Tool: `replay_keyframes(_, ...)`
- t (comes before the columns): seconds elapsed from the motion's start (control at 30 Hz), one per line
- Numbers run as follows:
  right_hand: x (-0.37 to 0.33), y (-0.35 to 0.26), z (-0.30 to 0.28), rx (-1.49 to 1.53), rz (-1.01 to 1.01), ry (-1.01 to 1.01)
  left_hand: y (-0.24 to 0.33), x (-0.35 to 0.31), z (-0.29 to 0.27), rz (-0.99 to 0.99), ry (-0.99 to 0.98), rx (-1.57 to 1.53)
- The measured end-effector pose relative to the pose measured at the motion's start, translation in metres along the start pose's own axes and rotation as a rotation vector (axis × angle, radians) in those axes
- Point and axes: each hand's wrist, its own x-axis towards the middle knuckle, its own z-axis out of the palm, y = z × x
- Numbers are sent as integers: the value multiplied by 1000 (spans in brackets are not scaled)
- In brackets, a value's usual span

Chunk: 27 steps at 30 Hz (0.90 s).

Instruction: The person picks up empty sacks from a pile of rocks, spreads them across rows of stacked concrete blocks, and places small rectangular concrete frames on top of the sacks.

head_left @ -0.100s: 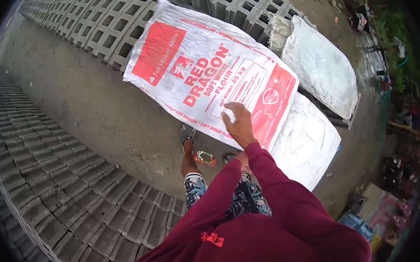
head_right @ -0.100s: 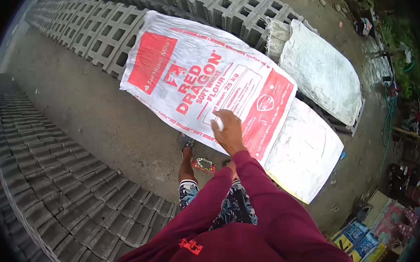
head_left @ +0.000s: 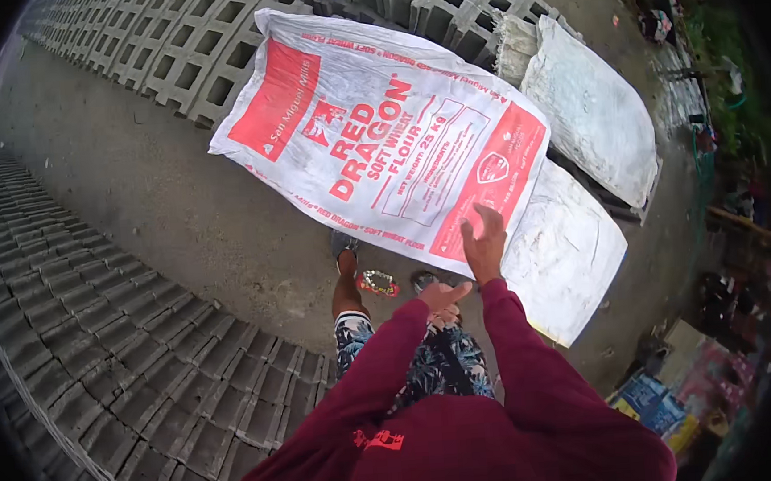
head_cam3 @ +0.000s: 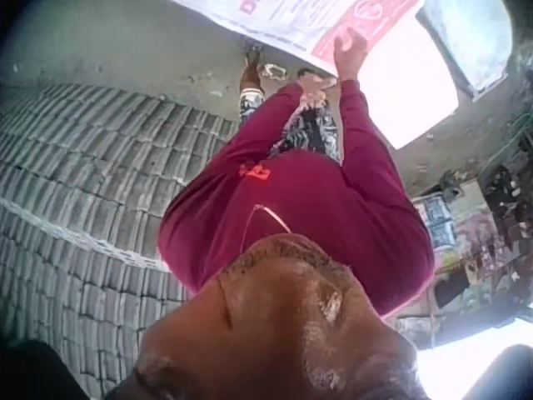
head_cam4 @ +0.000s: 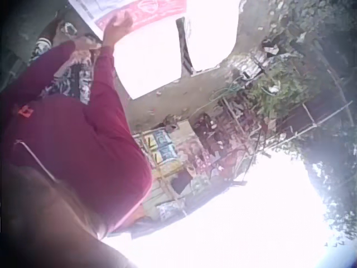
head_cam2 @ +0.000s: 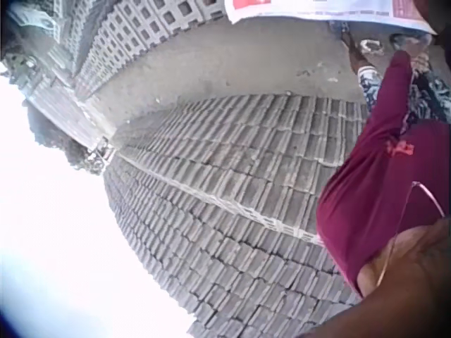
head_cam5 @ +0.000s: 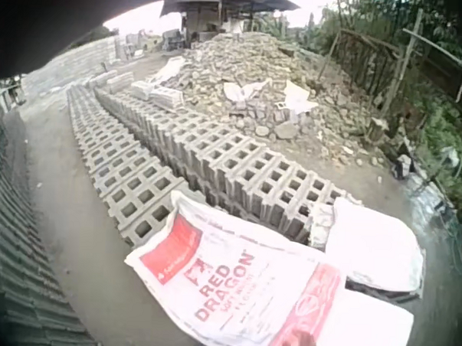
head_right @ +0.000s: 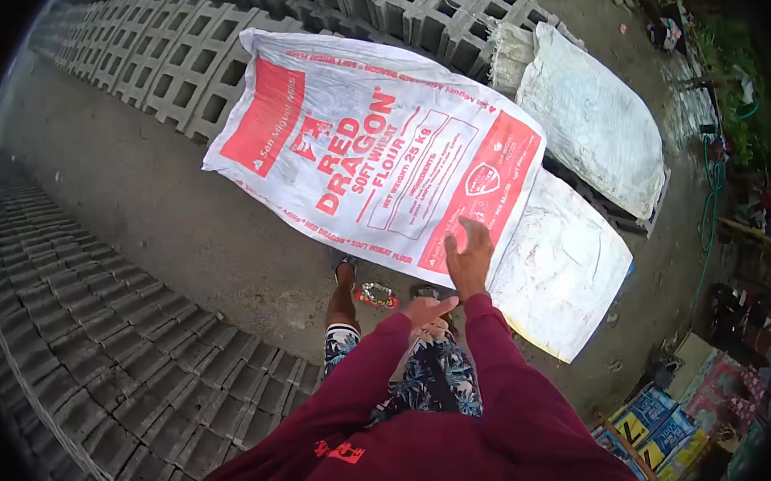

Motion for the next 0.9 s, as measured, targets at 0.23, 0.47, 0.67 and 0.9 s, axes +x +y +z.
replay_keyframes(0.23, -60, 151, -14, 178, 987, 135, 6, -119, -246, 656, 928, -563)
replay_keyframes(0.47, -40, 161, 26, -66, 940, 267, 108, -127, -334, 731, 899, -405)
replay_keyframes(0.67, -47, 134, 5, 226, 1061, 347, 120, -122, -335, 780, 929, -417)
replay_keyframes(0.9, -41, 136, 13, 291, 1091, 422, 116, -132, -357, 694, 866, -353)
